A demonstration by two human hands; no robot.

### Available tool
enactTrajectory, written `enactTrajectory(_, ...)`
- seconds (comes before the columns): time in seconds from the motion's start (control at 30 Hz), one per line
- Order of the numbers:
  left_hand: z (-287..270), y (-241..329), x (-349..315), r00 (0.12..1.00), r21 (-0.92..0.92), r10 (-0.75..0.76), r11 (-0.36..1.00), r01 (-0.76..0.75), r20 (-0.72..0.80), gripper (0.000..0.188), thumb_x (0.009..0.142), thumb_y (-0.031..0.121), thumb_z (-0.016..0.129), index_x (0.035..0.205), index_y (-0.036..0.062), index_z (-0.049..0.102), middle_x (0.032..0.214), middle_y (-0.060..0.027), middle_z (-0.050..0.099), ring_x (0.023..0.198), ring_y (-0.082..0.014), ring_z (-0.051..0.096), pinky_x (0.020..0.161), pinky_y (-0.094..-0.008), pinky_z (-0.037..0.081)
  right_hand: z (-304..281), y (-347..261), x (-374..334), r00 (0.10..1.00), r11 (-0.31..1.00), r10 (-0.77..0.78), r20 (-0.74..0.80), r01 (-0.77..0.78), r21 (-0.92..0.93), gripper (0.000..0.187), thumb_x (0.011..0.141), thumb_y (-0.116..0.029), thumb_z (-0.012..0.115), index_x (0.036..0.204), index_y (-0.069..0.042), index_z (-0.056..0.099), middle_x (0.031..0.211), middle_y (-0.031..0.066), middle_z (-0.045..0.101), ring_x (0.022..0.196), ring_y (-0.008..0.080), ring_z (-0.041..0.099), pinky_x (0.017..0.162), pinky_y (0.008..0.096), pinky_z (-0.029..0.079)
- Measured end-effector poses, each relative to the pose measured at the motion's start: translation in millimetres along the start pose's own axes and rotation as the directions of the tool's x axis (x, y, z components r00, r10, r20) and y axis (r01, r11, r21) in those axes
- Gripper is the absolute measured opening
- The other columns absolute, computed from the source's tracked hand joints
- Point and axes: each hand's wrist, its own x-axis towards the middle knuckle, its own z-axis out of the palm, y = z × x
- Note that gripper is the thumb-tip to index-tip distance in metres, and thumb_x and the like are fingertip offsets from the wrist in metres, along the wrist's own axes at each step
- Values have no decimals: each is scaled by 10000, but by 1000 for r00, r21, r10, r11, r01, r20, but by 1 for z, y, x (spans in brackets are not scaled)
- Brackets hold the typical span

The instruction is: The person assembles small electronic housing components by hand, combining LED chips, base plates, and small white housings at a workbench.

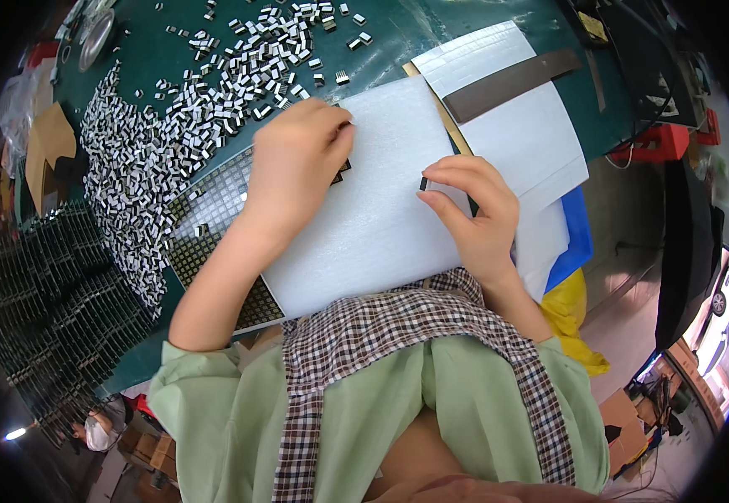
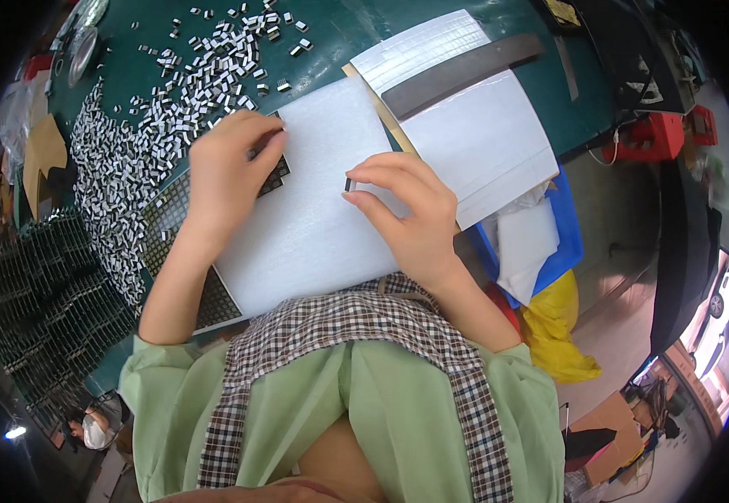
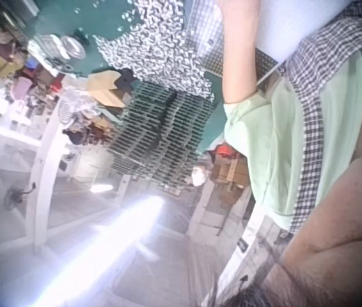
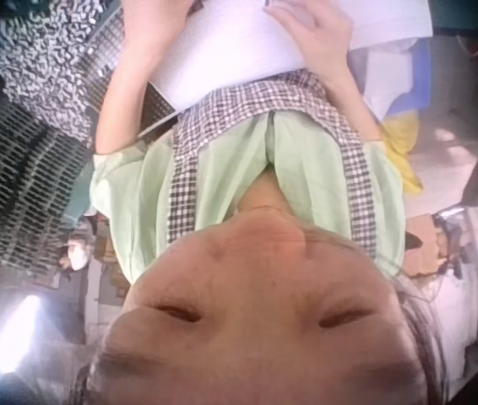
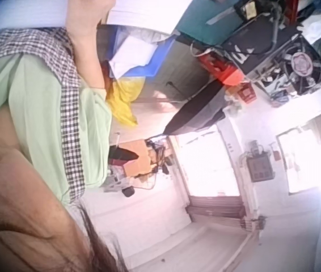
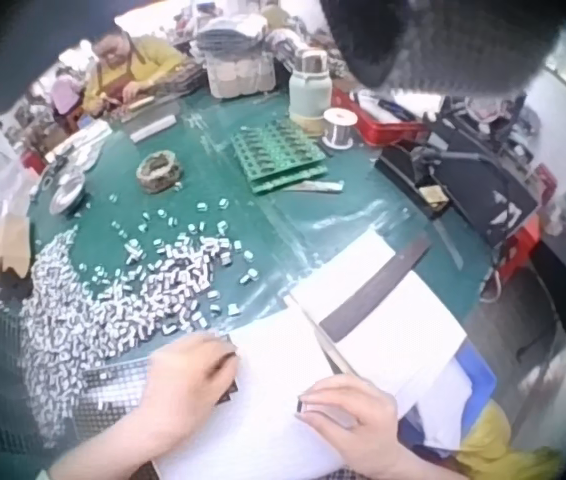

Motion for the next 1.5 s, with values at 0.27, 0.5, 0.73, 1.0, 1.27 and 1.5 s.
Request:
enactTrajectory(0.27,15,23,-27,745,-773,-208,-119,623,633,208,843,88,647,995,-54,636,871,-113,669,774,-147,657,731,-242,542,3,-4,2,999,995,-52,-5,52,87,240,666,27,720,896,-14,667,919,97,641,823,199,630,703,275,502)
enactTrajectory(0.5,21,21,-29,741,-761,-176,-156,629,648,201,845,94,648,986,-49,639,875,-110,668,776,-149,658,740,-247,543,2,-2,1,1000,988,-7,27,3,155,227,676,20,710,897,-17,671,925,93,635,839,193,625,719,273,496)
enactTrajectory(0.73,22,25,-31,757,-780,-188,-153,607,626,193,844,87,645,992,-37,638,915,-103,668,794,-140,650,742,-244,535,1,0,1,998,980,14,69,-27,197,214,688,18,703,897,-16,670,936,87,624,861,187,614,743,270,486)
enactTrajectory(1.0,25,26,-31,785,-816,-226,-160,555,577,253,842,64,636,1073,-15,570,904,-52,648,841,-100,611,770,-233,492,2,-6,1,1000,998,-12,-2,12,62,262,664,18,732,913,-17,661,934,103,648,842,207,629,707,285,504)
enactTrajectory(1.27,29,33,-32,813,-862,-291,-121,492,505,254,835,55,640,1068,-8,559,877,-25,634,823,-77,593,770,-206,467,6,-3,1,995,994,-96,-22,95,-48,256,654,21,733,897,-12,658,883,110,651,787,226,634,666,292,506)
enactTrajectory(1.5,35,40,-34,842,-888,-284,-189,419,458,200,835,38,637,1017,-20,577,891,-51,638,831,-80,596,761,-202,480,3,-2,1,977,969,-209,-35,202,-144,327,655,33,730,970,-2,650,878,120,648,785,235,634,677,300,512)
